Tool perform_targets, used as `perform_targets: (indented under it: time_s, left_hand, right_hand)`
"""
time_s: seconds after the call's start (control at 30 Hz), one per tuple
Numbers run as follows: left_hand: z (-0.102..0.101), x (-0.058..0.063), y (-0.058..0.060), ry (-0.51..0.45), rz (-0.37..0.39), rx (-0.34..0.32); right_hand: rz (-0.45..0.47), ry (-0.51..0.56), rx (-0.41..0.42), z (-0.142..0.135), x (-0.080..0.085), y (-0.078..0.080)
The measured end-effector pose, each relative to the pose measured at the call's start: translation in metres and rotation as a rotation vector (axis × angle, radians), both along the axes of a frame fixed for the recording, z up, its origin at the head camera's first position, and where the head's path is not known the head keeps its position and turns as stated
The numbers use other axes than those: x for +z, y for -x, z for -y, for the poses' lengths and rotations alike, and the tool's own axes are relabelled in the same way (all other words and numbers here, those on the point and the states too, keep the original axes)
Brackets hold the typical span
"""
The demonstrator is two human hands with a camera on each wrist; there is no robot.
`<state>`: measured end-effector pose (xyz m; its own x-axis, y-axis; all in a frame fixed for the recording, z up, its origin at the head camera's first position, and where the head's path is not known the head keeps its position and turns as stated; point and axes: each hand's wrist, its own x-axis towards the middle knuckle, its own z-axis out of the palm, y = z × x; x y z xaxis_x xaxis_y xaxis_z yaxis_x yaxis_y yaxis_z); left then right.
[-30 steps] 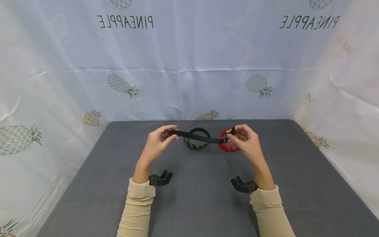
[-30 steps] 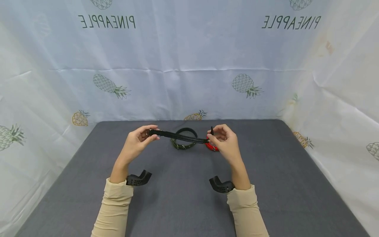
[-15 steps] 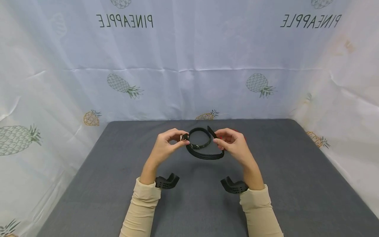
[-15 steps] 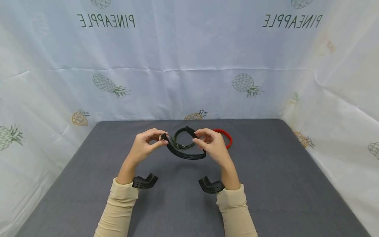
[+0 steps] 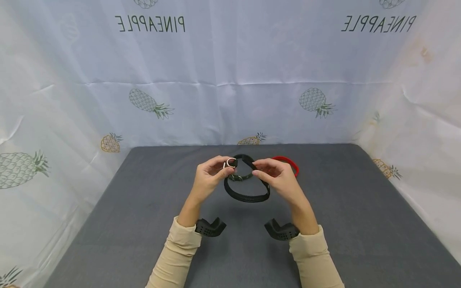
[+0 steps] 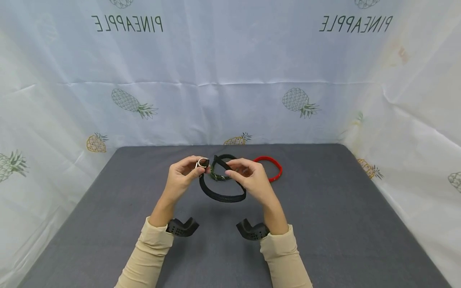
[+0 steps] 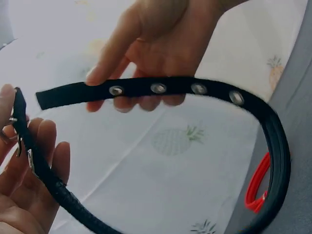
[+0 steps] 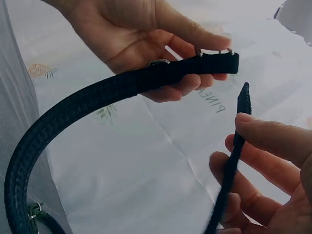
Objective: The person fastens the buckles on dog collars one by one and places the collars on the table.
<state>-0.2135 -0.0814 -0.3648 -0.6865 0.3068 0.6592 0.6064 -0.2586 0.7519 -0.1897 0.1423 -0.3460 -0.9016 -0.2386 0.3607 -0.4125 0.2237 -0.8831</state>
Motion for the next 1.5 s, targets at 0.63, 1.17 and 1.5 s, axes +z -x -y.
perform_targets:
  time_s: [0.63, 1.17, 1.5]
  left_hand:
    - [0.001, 0.001, -0.003, 0.282, 0.005, 0.113]
    - [-0.001, 0.002, -0.004, 0.456, -0.023, 0.183]
    - [-0.005, 0.001, -0.006, 0.497, -0.013, 0.196]
  right_hand:
    - [-0.187, -0.015, 0.006, -0.009, 0.004, -0.004]
    - [-0.153, -0.16, 0.052, -0.009, 0.003, -0.004]
    - [-0.104, -0.17, 0.081, -0.005, 0.002, -0.005]
